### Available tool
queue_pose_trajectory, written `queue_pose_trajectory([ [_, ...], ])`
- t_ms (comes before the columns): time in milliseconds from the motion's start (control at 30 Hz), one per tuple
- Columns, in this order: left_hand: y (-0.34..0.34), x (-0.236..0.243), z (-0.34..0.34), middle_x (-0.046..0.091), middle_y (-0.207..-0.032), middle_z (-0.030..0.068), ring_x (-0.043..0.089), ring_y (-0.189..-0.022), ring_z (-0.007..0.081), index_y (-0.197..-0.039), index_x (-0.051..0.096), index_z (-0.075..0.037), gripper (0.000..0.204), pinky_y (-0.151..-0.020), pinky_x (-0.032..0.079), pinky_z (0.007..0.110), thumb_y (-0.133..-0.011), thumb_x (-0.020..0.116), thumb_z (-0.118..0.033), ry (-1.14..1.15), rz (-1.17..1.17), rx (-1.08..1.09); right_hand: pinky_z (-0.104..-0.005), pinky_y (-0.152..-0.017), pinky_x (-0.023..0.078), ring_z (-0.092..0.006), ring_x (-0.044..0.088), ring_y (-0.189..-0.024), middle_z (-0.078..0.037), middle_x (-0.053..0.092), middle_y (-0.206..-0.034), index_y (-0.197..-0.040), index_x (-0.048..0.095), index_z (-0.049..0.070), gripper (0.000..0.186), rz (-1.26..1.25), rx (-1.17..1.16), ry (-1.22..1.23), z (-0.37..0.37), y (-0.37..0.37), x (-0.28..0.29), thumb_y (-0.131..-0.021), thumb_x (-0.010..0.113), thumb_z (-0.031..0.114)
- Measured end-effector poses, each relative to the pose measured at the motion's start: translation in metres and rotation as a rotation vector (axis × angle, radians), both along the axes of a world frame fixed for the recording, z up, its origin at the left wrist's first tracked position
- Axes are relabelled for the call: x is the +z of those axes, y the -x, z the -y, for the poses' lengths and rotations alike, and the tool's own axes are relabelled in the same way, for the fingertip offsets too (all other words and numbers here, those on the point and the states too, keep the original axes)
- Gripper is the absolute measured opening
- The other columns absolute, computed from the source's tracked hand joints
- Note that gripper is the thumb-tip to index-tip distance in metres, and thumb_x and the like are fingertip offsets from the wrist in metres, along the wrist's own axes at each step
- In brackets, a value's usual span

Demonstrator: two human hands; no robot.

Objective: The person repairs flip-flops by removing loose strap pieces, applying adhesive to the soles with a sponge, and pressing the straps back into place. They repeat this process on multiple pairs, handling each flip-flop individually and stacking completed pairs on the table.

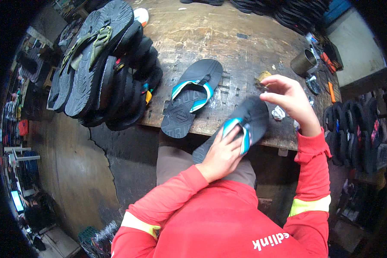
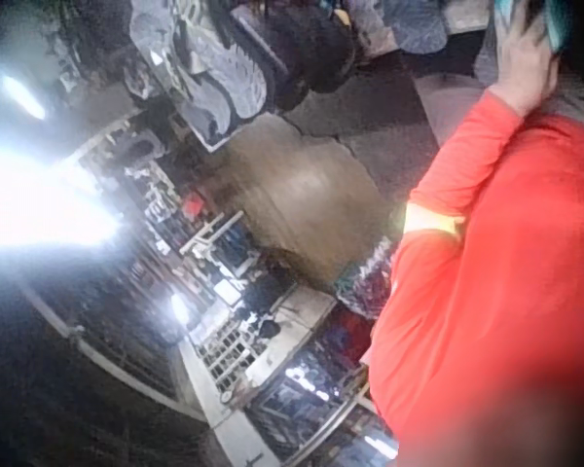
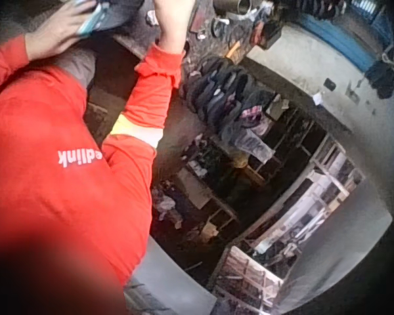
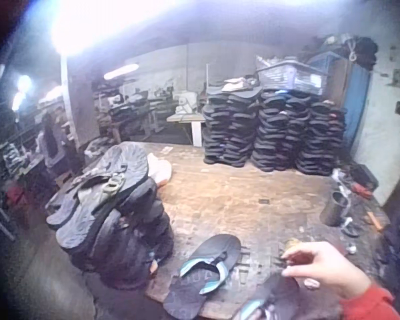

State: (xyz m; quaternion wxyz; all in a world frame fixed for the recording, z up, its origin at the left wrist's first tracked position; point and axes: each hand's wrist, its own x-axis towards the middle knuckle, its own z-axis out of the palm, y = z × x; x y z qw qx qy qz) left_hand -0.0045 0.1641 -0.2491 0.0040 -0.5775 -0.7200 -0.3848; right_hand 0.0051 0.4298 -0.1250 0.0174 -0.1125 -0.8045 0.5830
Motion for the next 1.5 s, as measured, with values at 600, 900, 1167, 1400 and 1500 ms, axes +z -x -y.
queue_pose_trajectory([
  [600, 0.014, -0.016, -0.038, 0.071, -0.133, 0.0144, 0.058, -0.126, 0.0365, -0.119, 0.078, -0.007, 0.026, -0.108, 0.040, 0.051, -0.096, 0.071, -0.016, -0.020, -0.037, 0.242, -0.0265, -0.086, 0.057, -0.0115, 0.070, -0.098, -0.010, 0.075, -0.116, -0.126, 0.070, -0.007, 0.033, 0.127, -0.698, 0.899, 0.176, -0.192, -0.127, -0.095, 0.077, 0.002],
  [900, 0.009, -0.020, -0.037, 0.069, -0.139, 0.0067, 0.055, -0.132, 0.0309, -0.127, 0.077, -0.014, 0.033, -0.123, 0.018, 0.060, -0.095, 0.074, -0.021, 0.055, -0.091, 0.306, -0.0264, -0.089, 0.056, -0.0116, 0.070, -0.097, -0.009, 0.077, -0.108, -0.120, 0.074, -0.008, 0.029, 0.233, -0.721, 0.708, 0.154, -0.176, -0.130, -0.094, 0.079, 0.005],
  [1167, 0.010, -0.016, -0.037, 0.071, -0.133, 0.0143, 0.058, -0.129, 0.0372, -0.125, 0.076, -0.006, 0.031, -0.114, 0.038, 0.050, -0.095, 0.072, -0.010, 0.007, -0.054, 0.263, -0.0267, -0.091, 0.055, -0.0122, 0.070, -0.098, -0.009, 0.077, -0.109, -0.118, 0.075, -0.007, 0.025, 0.249, -0.737, 0.745, 0.153, -0.177, -0.140, -0.095, 0.077, 0.002],
  [1400, 0.014, -0.019, -0.036, 0.071, -0.132, 0.0159, 0.057, -0.131, 0.0388, -0.121, 0.077, -0.004, 0.028, -0.112, 0.042, 0.050, -0.094, 0.072, -0.005, -0.020, 0.014, 0.219, -0.0280, -0.093, 0.055, -0.0134, 0.070, -0.101, -0.009, 0.075, -0.114, -0.116, 0.076, -0.005, 0.022, 0.192, -0.715, 0.821, 0.150, -0.177, -0.145, -0.095, 0.077, 0.002],
  [1500, 0.015, -0.019, -0.034, 0.070, -0.136, 0.0135, 0.057, -0.128, 0.0405, -0.123, 0.077, -0.007, 0.031, -0.109, 0.042, 0.050, -0.093, 0.075, -0.011, -0.062, 0.041, 0.192, -0.0261, -0.090, 0.054, -0.0116, 0.068, -0.098, -0.008, 0.074, -0.115, -0.117, 0.076, -0.003, 0.024, 0.113, -0.754, 0.864, 0.153, -0.179, -0.142, -0.093, 0.079, 0.000],
])
